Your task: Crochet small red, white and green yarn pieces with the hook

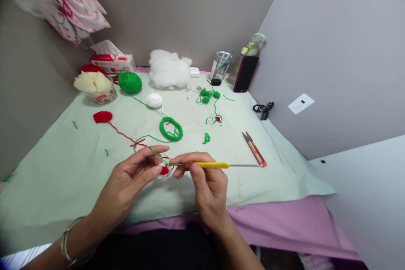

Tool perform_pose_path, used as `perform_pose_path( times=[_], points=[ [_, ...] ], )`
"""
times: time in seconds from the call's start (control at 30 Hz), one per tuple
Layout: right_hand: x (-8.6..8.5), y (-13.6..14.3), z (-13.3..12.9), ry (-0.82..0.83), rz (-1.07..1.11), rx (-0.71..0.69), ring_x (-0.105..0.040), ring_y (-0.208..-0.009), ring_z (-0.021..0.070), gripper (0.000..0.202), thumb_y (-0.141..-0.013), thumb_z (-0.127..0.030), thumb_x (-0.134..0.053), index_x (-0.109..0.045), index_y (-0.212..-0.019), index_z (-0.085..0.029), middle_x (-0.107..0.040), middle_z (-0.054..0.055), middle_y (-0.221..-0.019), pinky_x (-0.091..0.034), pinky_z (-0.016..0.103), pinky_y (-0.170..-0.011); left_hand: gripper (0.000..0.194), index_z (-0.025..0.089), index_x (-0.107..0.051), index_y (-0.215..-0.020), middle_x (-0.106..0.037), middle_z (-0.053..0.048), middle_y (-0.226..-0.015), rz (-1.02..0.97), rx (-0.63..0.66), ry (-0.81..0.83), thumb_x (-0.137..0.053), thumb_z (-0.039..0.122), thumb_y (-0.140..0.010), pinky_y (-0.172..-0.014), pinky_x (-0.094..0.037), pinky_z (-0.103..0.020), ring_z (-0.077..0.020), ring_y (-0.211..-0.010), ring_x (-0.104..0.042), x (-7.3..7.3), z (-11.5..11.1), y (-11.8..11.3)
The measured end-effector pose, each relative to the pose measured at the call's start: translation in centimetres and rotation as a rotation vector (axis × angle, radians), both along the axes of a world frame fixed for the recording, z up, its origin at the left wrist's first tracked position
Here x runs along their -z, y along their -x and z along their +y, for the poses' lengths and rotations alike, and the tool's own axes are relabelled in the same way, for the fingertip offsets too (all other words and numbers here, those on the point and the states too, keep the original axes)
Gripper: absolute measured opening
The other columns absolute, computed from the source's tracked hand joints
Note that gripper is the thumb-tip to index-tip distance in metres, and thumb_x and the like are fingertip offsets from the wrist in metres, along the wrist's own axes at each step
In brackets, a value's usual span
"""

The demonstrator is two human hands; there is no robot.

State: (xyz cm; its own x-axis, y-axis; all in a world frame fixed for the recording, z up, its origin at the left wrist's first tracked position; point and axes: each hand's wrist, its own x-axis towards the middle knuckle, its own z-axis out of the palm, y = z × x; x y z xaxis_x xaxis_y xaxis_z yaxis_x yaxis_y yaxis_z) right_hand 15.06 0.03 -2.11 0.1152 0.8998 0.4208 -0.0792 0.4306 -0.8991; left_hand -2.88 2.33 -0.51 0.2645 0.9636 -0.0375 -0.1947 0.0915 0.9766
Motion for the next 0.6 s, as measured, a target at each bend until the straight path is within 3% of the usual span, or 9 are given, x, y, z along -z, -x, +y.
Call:
perform_pose_path(
  times=[0.2,0.47,0.6],
  points=[
    [0.33,0.60,-0.61,-0.175,-0.131,0.132,-0.074,-0.082,0.0195,0.026,-0.107,-0.021,-0.055,-0.078,-0.116,-0.031,-0.082,0.005,-0.105,-0.060,0.041,-0.080,0.035,0.033,-0.078,-0.125,-0.065,0.002,-0.088,-0.073,0.016,0.039,-0.081,0.031,-0.091,-0.085,-0.053,-0.026,-0.0154,-0.086,-0.062,0.09,-0.12,-0.15],
    [0.38,0.56,0.32,0.018,0.240,-0.139,-0.071,-0.062,0.0144,0.019,-0.106,-0.037,-0.059,-0.077,-0.103,-0.029,-0.083,0.004,-0.102,-0.060,0.032,-0.063,0.041,0.031,-0.079,-0.126,-0.068,0.000,-0.089,-0.142,0.037,0.147,-0.087,0.031,-0.086,-0.089,-0.053,-0.028,-0.0162,-0.089,-0.063,0.09,-0.03,-0.08],
    [0.23,0.25,0.11,0.016,0.205,-0.123,-0.072,-0.065,0.0137,0.022,-0.108,-0.033,-0.055,-0.076,-0.105,-0.026,-0.082,0.004,-0.101,-0.060,0.031,-0.066,0.039,0.032,-0.080,-0.124,-0.070,0.001,-0.088,-0.145,0.027,0.134,-0.087,0.030,-0.086,-0.089,-0.054,-0.027,-0.0155,-0.088,-0.064,0.13,-0.11,-0.09]
  ],
)
